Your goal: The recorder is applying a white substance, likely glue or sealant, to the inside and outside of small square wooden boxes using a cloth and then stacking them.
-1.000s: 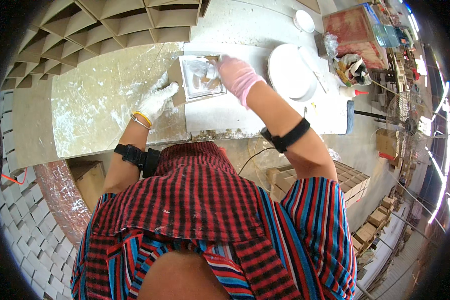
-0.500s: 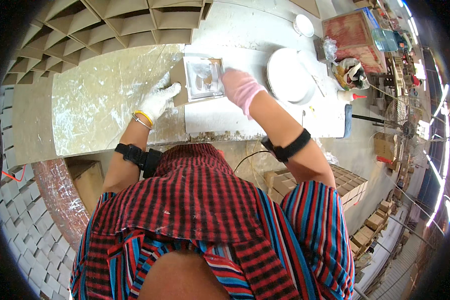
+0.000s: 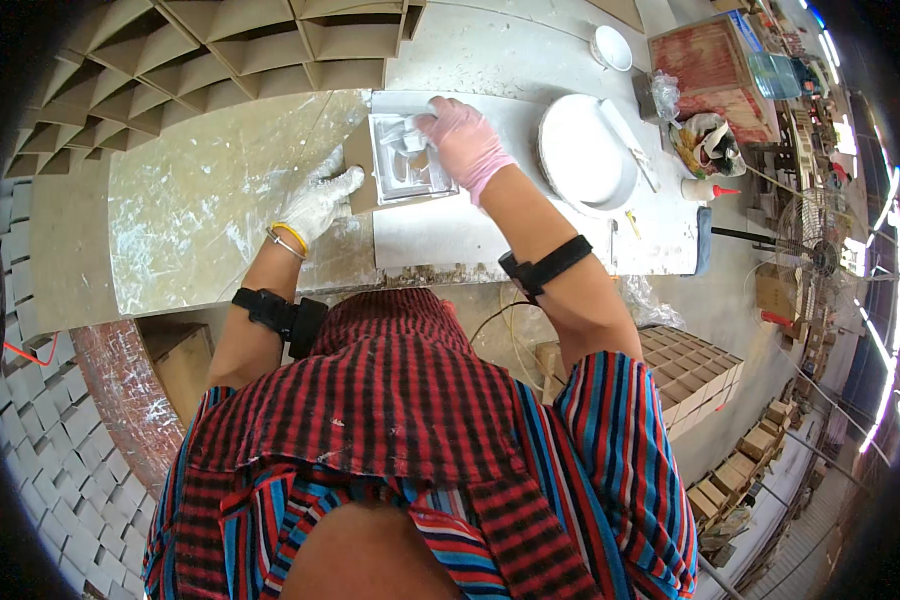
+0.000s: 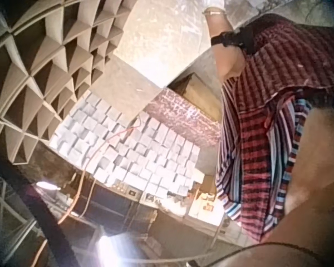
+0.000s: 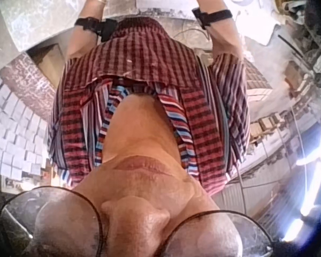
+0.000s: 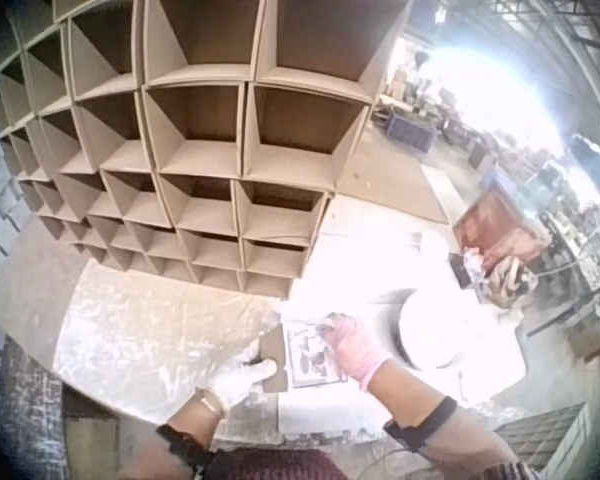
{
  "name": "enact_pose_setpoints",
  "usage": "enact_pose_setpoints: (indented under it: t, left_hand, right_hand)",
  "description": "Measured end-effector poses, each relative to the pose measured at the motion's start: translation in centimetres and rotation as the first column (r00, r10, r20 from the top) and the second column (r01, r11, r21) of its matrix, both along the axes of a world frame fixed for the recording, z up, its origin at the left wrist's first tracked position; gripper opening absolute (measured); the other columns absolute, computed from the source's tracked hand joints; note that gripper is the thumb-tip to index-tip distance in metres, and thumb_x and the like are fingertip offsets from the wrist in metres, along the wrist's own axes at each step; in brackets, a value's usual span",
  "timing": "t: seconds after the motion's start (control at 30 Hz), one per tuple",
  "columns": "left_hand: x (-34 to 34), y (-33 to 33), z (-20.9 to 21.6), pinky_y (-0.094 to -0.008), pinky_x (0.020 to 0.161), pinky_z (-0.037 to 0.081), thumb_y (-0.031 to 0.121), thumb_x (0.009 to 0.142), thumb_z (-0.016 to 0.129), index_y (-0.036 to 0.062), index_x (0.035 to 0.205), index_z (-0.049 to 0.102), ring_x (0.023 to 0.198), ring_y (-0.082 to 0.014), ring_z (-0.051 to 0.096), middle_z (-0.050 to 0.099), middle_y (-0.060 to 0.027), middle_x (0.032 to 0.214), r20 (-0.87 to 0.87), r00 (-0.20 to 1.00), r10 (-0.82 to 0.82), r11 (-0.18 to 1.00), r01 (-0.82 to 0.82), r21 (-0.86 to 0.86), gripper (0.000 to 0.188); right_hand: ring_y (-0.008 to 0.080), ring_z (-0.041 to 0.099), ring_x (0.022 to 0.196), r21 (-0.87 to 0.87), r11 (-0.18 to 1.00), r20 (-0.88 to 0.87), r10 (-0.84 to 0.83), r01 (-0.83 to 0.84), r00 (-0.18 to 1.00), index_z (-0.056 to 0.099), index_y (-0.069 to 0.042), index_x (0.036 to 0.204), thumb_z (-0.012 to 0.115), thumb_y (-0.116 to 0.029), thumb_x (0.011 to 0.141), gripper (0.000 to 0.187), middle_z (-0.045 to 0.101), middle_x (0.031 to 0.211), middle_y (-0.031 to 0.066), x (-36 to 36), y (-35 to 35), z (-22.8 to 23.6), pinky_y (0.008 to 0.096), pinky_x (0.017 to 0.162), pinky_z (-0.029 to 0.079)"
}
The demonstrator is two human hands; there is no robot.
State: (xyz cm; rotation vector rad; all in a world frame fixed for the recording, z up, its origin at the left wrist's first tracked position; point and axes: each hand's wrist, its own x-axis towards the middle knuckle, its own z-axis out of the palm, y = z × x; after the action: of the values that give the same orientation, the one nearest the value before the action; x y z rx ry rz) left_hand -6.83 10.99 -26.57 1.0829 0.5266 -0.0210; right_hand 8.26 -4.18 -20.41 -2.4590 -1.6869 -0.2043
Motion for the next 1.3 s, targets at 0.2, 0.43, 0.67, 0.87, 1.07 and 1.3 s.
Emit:
enact_pose_setpoints:
  t: [0.2,0.43,0.67,0.87,1.07,1.3]
  left_hand:
    - [0.2,0.0,0.2,-0.0239,0.078,0.042,0.019,0.077,0.063,0.0062,0.122,0.042,0.095,-0.011,0.051,0.052,-0.0024,0.108,0.111,0.994,-0.013,1.0,0.01,0.025,0.052]
    - [0.4,-0.2,-0.2,-0.0247,0.085,0.038,0.02,0.076,0.064,0.003,0.121,0.042,0.1,-0.014,0.048,0.052,-0.005,0.109,0.103,0.994,-0.024,0.998,0.018,0.054,0.052]
    - [1.1,-0.2,-1.4,-0.0243,0.084,0.038,0.022,0.076,0.064,0.0007,0.117,0.044,0.098,-0.0138,0.049,0.053,-0.0064,0.108,0.175,0.984,-0.028,0.998,0.016,0.067,0.051]
    - [1.1,-0.1,-1.4,-0.0241,0.083,0.038,0.022,0.076,0.064,0.0004,0.117,0.045,0.097,-0.0136,0.049,0.053,-0.0064,0.109,0.141,0.989,-0.043,0.989,0.022,0.146,0.05]
    - [1.2,-0.2,-0.9,-0.0244,0.084,0.038,0.025,0.076,0.064,0.0005,0.117,0.045,0.098,-0.0142,0.049,0.053,-0.0071,0.109,0.173,0.985,-0.022,0.999,0.015,0.039,0.051]
    - [1.1,-0.3,-0.5,-0.0251,0.084,0.038,0.024,0.075,0.065,0.0016,0.117,0.045,0.098,-0.0145,0.049,0.053,-0.0071,0.109,0.128,0.991,-0.031,0.997,0.023,0.069,0.052]
  right_hand:
    - [0.0339,0.055,0.084,-0.201,0.923,-0.105,-0.353,0.328,0.93,0.052,-0.002,0.092,0.045,-0.017,0.082,0.019,0.057,0.085,0.0198,0.3,-0.5,0.5,0.0392,0.073,0.044]
    - [0.0333,0.056,0.087,-0.404,0.834,-0.044,-0.427,0.375,0.903,0.055,-0.002,0.097,0.047,-0.012,0.079,0.022,0.051,0.101,0.0207,-0.7,0.0,1.3,0.0375,0.076,0.045]
    - [0.0322,0.055,0.091,-0.598,0.738,-0.032,-0.412,0.313,0.911,0.055,-0.005,0.103,0.051,-0.004,0.073,0.03,0.046,0.113,0.0181,-0.2,-0.9,1.9,0.0355,0.079,0.045]
    - [0.0309,0.057,0.088,-0.41,0.843,0.001,-0.381,0.348,0.925,0.053,-0.004,0.108,0.05,-0.004,0.073,0.035,0.05,0.108,0.019,1.1,-0.9,0.0,0.0347,0.077,0.046]
    - [0.0321,0.057,0.085,-0.48,0.837,-0.129,-0.365,0.265,0.922,0.052,-0.003,0.11,0.05,-0.005,0.071,0.039,0.055,0.097,0.0205,3.3,-0.5,0.7,0.0335,0.076,0.046]
    - [0.0335,0.057,0.083,-0.536,0.812,-0.23,-0.404,0.231,0.885,0.054,0.003,0.103,0.048,-0.008,0.074,0.031,0.056,0.095,0.0224,-0.5,-2.2,2.7,0.0346,0.077,0.046]
